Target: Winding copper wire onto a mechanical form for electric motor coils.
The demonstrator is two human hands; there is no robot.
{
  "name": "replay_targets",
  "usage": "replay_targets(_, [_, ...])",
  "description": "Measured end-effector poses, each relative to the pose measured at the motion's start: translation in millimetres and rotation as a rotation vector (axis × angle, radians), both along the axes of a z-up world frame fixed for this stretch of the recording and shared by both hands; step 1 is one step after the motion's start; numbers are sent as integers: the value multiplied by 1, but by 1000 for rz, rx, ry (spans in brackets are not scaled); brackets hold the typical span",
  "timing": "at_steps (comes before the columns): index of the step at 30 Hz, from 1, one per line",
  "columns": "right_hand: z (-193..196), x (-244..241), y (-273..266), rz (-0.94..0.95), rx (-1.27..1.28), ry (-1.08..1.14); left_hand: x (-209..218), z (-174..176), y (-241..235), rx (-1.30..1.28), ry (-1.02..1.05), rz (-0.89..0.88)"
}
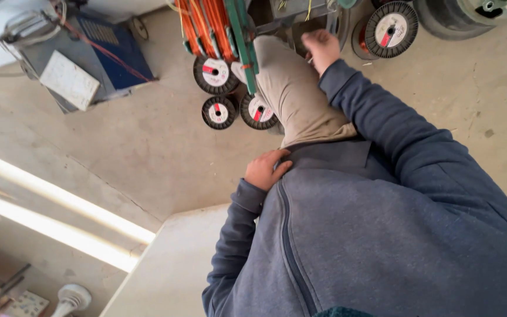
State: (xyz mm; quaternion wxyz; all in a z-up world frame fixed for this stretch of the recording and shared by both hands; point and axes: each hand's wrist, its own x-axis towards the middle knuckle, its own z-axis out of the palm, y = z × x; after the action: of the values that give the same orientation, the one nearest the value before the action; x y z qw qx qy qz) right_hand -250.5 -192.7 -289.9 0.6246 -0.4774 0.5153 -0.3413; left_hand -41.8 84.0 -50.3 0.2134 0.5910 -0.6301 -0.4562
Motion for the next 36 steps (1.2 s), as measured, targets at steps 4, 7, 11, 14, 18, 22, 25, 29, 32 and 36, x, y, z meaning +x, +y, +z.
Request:
replay_targets(4, [35,3,-11,-168,218,-140,-4,5,3,-1,-37,41])
replay_targets(7, [46,5,-25,-140,280,-152,-8,1,2,-23,-53,40])
replay_targets(11, [25,7,-38,-104,213,-98,-11,0,5,-22,-35,39])
replay_targets(14, [24,10,-32,-126,122,-118,-10,11,-3,-5,-1,40])
replay_targets(18, [101,18,6,-50,16,-100,-7,-6,-28,22,121,128])
replay_targets(22, [190,13,68,289,-180,111,-16,-50,-63,126,612,464])
replay_targets(25, [218,10,95,573,-337,235,-25,-74,-84,119,867,534])
replay_targets(29, [236,13,91,782,-506,358,-33,-109,-91,66,982,520])
replay_targets(32, [242,6,86,815,-510,341,-35,-112,-85,77,980,611])
replay_targets(36, [244,-9,80,902,-505,321,-28,-97,-90,117,1051,678])
